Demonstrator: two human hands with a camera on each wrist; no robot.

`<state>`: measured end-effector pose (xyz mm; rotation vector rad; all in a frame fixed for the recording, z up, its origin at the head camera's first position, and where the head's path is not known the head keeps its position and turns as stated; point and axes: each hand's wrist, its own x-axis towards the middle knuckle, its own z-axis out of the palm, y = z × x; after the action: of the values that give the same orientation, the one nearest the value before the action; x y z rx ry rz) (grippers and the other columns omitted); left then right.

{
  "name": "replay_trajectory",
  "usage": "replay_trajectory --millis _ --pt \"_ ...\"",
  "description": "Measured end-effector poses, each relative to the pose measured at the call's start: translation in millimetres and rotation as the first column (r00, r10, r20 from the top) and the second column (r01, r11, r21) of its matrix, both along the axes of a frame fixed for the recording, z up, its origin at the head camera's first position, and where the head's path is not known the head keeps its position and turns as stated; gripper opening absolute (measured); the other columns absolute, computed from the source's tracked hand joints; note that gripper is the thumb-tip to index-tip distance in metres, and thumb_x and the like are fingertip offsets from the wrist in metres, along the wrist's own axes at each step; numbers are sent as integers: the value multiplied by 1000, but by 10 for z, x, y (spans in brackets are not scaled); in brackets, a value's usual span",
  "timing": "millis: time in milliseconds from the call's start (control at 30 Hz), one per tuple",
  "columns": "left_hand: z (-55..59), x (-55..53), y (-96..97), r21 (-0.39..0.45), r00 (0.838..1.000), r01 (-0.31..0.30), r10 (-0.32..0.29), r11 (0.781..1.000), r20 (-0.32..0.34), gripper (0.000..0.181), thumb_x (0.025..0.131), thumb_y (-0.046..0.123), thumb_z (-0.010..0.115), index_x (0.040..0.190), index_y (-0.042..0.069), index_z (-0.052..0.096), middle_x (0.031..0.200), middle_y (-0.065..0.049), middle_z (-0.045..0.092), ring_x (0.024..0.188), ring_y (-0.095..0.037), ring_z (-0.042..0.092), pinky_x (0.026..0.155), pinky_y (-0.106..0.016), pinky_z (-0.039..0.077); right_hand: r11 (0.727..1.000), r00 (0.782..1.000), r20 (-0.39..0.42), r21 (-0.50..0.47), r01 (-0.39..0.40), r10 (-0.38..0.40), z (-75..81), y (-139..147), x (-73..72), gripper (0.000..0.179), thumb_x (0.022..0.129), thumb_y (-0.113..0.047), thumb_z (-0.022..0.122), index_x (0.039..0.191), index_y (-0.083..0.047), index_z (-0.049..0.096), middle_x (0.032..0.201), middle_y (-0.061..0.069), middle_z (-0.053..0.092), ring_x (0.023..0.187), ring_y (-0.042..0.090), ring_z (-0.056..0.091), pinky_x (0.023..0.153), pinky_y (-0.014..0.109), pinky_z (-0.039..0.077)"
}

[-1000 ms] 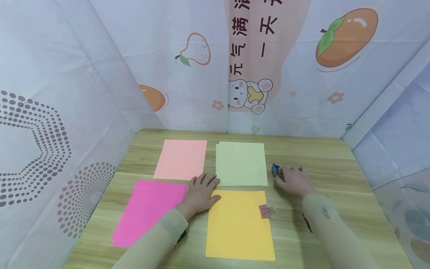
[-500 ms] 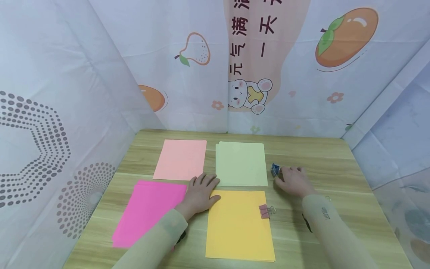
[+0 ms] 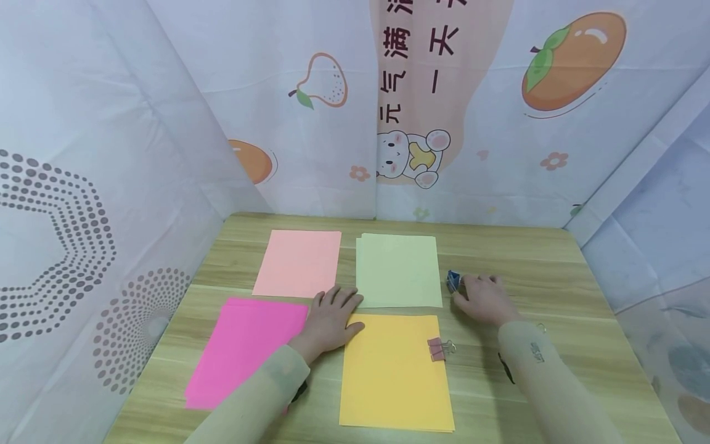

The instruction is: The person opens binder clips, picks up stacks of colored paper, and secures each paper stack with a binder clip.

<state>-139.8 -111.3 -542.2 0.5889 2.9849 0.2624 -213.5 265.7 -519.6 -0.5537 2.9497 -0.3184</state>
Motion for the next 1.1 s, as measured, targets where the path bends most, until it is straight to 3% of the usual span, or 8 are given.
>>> replay_trajectory --millis 500,1100 --pt "12 5 17 -34 1000 -6 7 999 7 57 104 57 44 153 27 45 160 2 38 150 -37 31 116 -64 24 1000 1000 -10 -8 -1 1 -20 -3 5 39 97 -37 61 108 1 62 99 18 70 102 45 62 97 68 34" --pt "41 -25 71 -71 1000 -6 5 997 -7 56 104 56 47 152 26 48 161 1 39 149 -39 31 116 -65 24 1000 1000 2 -13 -16 16 -19 0 4 40 98 -38 59 108 1 62 101 19 70 106 46 61 99 68 33"
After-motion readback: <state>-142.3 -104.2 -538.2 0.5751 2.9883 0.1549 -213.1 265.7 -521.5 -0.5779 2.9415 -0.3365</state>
